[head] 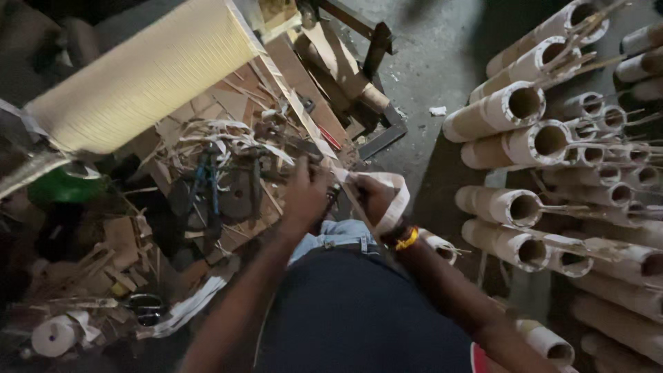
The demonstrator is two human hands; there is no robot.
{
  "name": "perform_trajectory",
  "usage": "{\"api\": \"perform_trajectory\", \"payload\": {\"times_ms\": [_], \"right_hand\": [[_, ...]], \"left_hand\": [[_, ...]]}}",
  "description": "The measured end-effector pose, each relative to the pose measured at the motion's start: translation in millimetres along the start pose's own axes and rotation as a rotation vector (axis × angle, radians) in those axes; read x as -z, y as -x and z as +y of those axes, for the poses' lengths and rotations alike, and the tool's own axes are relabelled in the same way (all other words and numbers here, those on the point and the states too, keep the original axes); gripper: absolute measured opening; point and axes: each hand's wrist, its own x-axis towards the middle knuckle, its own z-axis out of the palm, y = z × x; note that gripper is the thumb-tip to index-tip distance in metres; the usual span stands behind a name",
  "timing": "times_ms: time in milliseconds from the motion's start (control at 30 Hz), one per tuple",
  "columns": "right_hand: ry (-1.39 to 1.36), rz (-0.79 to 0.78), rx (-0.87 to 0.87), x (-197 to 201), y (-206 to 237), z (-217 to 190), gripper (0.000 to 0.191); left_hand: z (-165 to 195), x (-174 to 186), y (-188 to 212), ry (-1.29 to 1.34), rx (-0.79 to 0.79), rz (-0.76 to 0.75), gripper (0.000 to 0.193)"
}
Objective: The person winds a thin strip of paper around a rotating cylindrical roll using a wooden stick to guide and separate the layers. The person repeatedly adjusts the strip and uses the stick to maintain even spacing as the roll grows.
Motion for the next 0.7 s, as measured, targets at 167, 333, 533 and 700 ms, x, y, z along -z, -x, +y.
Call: {"api": "perform_trajectory", "payload": {"times_ms": [167, 333, 533, 700], "right_hand": [[-0.609, -0.164, -0.481, -6.0, -6.5, 12.9, 0.034], [-0.839, -0.847, -0.411, 8.3, 16.1, 46.1, 0.034], [-0.492, -0.656, -0.557, 2.0, 15.8, 99.2, 0.029], [-0.016, -0.122, -0.432, 27.5, 7.0, 55.6, 0.027]], "left_hand": [[-46.0, -10.9, -15.5, 0.655, 0.133, -0.392, 0.033], [-53.9, -1.2, -13.0, 0.539, 0.166, -0.561, 0.025], [-52.5, -0.6, 5.6, 0.307, 0.156, -0.468, 0.019], [-51.6, -10.3, 26.6, -0.134, -0.289, -0.171, 0.011]]}}
